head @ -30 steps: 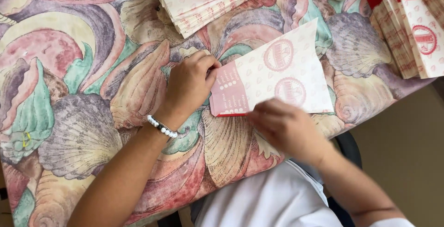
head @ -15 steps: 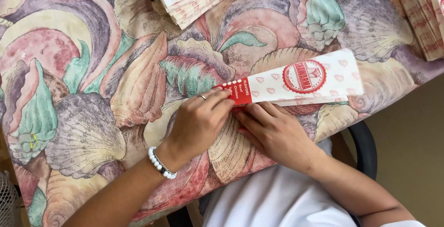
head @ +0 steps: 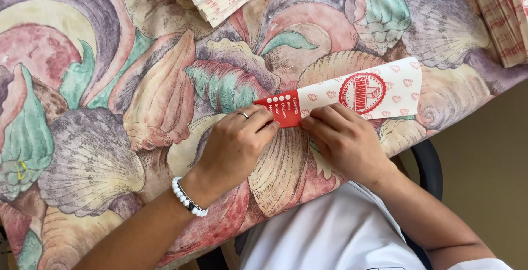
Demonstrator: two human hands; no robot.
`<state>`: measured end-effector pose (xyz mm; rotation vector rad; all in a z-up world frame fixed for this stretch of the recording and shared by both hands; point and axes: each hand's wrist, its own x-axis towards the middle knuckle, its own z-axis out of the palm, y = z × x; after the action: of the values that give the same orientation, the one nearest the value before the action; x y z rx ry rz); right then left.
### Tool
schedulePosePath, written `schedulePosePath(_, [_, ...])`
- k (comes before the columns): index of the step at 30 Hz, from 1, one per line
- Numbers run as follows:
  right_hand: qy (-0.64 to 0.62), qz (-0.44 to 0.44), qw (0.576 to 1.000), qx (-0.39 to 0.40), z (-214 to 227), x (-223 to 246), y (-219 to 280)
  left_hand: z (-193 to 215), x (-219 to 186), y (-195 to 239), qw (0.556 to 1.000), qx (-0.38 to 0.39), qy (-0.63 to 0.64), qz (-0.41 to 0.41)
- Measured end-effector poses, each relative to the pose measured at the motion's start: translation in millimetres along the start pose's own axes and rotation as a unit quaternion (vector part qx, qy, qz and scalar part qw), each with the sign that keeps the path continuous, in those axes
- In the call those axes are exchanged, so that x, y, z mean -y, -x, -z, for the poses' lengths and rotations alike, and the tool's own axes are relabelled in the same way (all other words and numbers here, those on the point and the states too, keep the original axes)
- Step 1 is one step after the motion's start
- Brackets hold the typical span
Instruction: Folding and assembling paper food packaging sleeves from flat sheets.
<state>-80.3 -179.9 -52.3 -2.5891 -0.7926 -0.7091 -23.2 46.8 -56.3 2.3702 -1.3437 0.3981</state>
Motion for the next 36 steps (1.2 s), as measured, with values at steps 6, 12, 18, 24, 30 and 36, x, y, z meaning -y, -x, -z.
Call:
schedulePosePath(6, [0.002, 0.041, 0.999, 0.023, 6, -10, 4, -8, 2, 6, 1.0, 0.002, -0.005, -0.022])
schedulePosePath(12, [0.03, 0.067, 0.996, 0.055, 23, -18, 8, -7, 4, 9, 0.999, 0.048, 0.005, 0.007])
schedulePosePath(18, [0.034, 0.093, 0.993, 0.057, 19, -22, 14, -9, 7, 8, 0.997, 0.072, 0.004, 0.021])
schedulePosePath(24, [0.058, 0.079, 0.992, 0.073, 35, -31, 23, 4, -1, 0, 0.996, 0.082, -0.022, -0.004])
schedulePosePath(30, [0.093, 0.097, 0.984, 0.117, 31, -42, 42, 5, -4, -1, 0.997, 0.073, 0.015, 0.008])
schedulePosePath(36, [0.066, 0.082, 0.986, 0.129, 38, -50, 48, 5, 2, -2, 0.996, 0.092, 0.007, 0.007])
